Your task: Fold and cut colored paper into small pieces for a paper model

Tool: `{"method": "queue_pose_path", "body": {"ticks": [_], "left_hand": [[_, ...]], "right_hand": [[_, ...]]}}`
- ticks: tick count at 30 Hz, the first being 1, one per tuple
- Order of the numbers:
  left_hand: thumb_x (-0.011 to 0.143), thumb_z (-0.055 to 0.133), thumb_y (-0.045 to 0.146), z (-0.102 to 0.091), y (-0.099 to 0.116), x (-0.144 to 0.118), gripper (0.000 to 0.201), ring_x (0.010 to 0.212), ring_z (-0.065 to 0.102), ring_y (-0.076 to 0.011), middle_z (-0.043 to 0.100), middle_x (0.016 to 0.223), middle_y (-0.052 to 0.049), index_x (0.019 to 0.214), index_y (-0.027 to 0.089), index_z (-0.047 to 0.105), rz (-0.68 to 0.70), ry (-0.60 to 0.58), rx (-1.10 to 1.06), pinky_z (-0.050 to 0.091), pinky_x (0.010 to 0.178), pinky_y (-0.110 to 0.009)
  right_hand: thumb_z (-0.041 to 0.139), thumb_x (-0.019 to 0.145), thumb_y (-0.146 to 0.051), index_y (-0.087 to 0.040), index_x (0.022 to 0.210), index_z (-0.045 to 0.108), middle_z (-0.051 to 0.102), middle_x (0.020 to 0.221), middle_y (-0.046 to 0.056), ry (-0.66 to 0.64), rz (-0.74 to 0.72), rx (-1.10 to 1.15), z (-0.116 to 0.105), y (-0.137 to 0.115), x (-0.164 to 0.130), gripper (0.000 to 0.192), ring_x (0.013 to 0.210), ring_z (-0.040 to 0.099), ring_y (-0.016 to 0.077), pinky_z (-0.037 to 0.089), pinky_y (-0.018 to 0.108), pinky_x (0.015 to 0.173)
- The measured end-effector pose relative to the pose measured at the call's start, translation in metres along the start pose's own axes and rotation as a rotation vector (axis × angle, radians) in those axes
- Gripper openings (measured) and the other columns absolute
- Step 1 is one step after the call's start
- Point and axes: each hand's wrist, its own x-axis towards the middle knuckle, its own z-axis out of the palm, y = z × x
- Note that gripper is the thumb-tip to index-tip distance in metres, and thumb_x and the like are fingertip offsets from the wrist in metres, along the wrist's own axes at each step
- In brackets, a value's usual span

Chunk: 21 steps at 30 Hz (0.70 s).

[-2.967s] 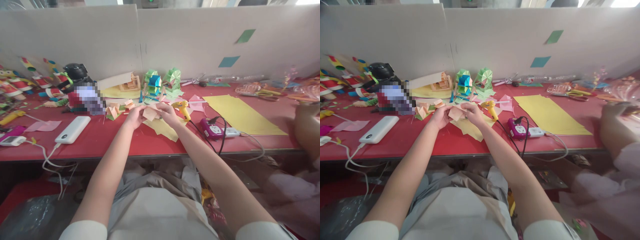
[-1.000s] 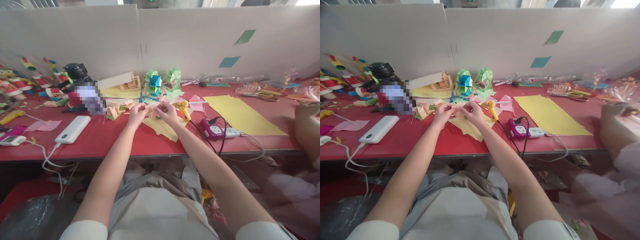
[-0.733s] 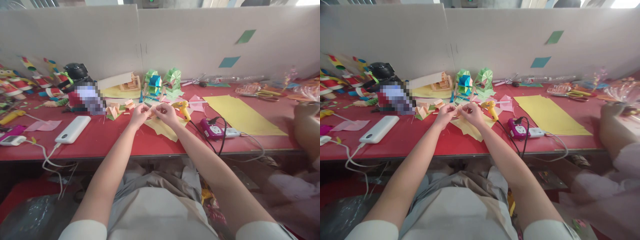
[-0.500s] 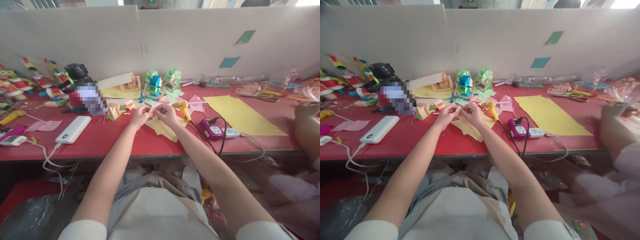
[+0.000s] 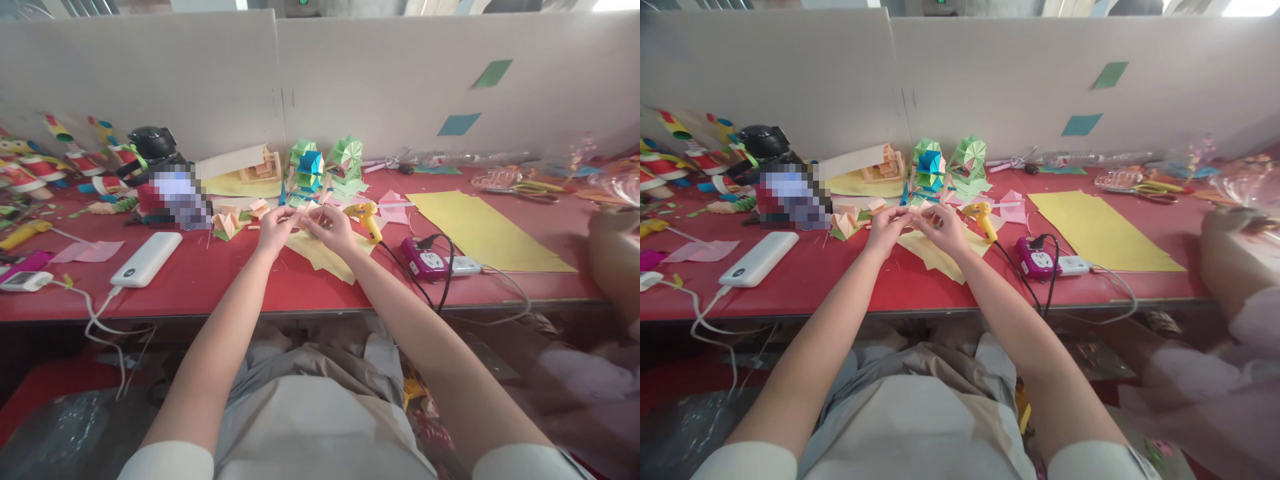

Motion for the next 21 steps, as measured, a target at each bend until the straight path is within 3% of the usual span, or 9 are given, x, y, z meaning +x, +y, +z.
{"method": "queue_pose_path", "body": {"ticks": [8, 21], "left_hand": [[0.059, 0.088, 0.030, 0.0047, 0.0026, -0.0044, 0.031, 0.077, 0.067, -0.0154, 0.067, 0.076, 0.000, 0.074, 0.016, 0.065, -0.175, -0.143, -0.130, 0.060, 0.081, -0.036], [0.060, 0.089, 0.026, 0.0041, 0.0057, -0.0042, 0.030, 0.071, 0.070, -0.0146, 0.067, 0.073, -0.001, 0.074, 0.014, 0.065, -0.289, -0.161, -0.158, 0.060, 0.085, -0.037]], "right_hand": [[0.062, 0.082, -0.024, -0.021, 0.082, 0.066, 0.062, 0.084, 0.003, 0.061, -0.010, -0.061, 0.0001, 0.0057, 0.0005, 0.005, 0.073, 0.055, 0.0151, 0.046, 0.031, 0.069], [0.065, 0.088, -0.032, -0.022, 0.083, 0.074, 0.067, 0.089, 0.005, 0.028, -0.021, -0.012, 0.0007, 0.0075, 0.0012, 0.014, 0.078, 0.058, 0.0178, 0.050, 0.035, 0.075]]}}
